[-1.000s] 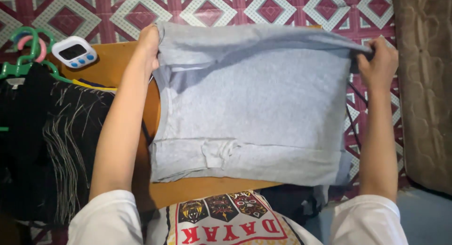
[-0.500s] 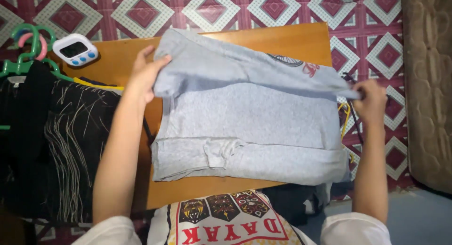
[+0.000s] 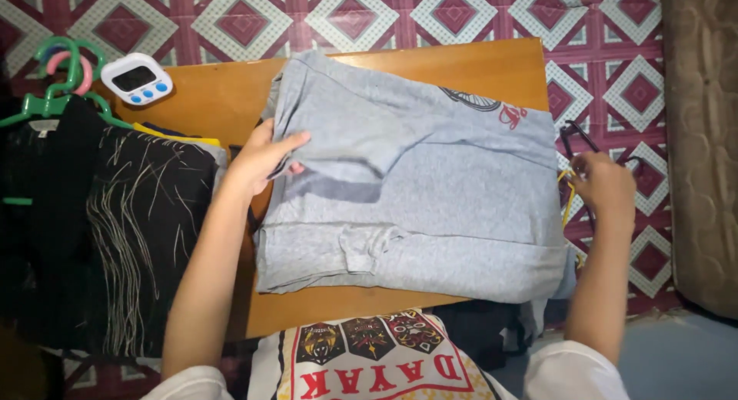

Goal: Folding t-shirts and putting them on hangers.

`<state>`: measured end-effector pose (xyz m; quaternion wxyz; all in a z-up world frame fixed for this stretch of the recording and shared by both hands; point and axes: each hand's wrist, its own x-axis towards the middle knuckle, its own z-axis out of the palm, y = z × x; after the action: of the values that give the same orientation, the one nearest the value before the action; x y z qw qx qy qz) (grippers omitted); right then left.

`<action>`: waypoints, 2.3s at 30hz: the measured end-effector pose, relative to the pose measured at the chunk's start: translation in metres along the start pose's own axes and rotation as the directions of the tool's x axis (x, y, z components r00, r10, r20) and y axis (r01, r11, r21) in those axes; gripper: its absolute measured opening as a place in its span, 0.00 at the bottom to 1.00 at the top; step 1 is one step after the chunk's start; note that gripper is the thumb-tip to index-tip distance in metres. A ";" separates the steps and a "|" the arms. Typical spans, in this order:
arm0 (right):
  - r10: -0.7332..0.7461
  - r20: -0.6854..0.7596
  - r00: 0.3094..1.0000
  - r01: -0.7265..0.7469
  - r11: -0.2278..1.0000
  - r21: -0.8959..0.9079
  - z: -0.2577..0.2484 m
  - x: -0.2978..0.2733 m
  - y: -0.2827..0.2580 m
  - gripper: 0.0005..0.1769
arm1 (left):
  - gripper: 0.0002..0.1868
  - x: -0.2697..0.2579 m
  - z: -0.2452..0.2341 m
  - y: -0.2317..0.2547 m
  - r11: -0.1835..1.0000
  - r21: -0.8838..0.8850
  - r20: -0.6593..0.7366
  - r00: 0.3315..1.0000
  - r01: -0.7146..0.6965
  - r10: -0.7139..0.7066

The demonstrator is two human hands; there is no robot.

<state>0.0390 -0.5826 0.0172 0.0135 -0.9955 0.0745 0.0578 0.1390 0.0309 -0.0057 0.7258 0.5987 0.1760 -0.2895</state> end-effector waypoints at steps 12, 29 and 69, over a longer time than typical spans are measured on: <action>-0.103 -0.454 0.885 0.192 0.969 0.153 0.009 0.030 -0.102 0.22 | 0.21 0.028 -0.027 -0.042 0.909 0.383 -0.143 0.961 -0.167 0.237; -0.724 -0.314 0.614 0.750 0.411 0.518 -0.027 0.002 -0.293 0.06 | 0.18 -0.007 -0.015 -0.014 0.814 0.378 -0.059 0.867 -0.440 0.495; -0.116 0.574 0.811 -0.583 -0.078 0.809 0.158 0.062 0.076 0.39 | 0.49 -0.085 0.332 -0.210 -0.169 0.459 0.836 0.359 -0.872 0.416</action>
<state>0.0705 -0.6617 -0.1483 0.7234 -0.5926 0.2686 0.2311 -0.0893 -0.2979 -0.0427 0.3006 0.8007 -0.5180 -0.0149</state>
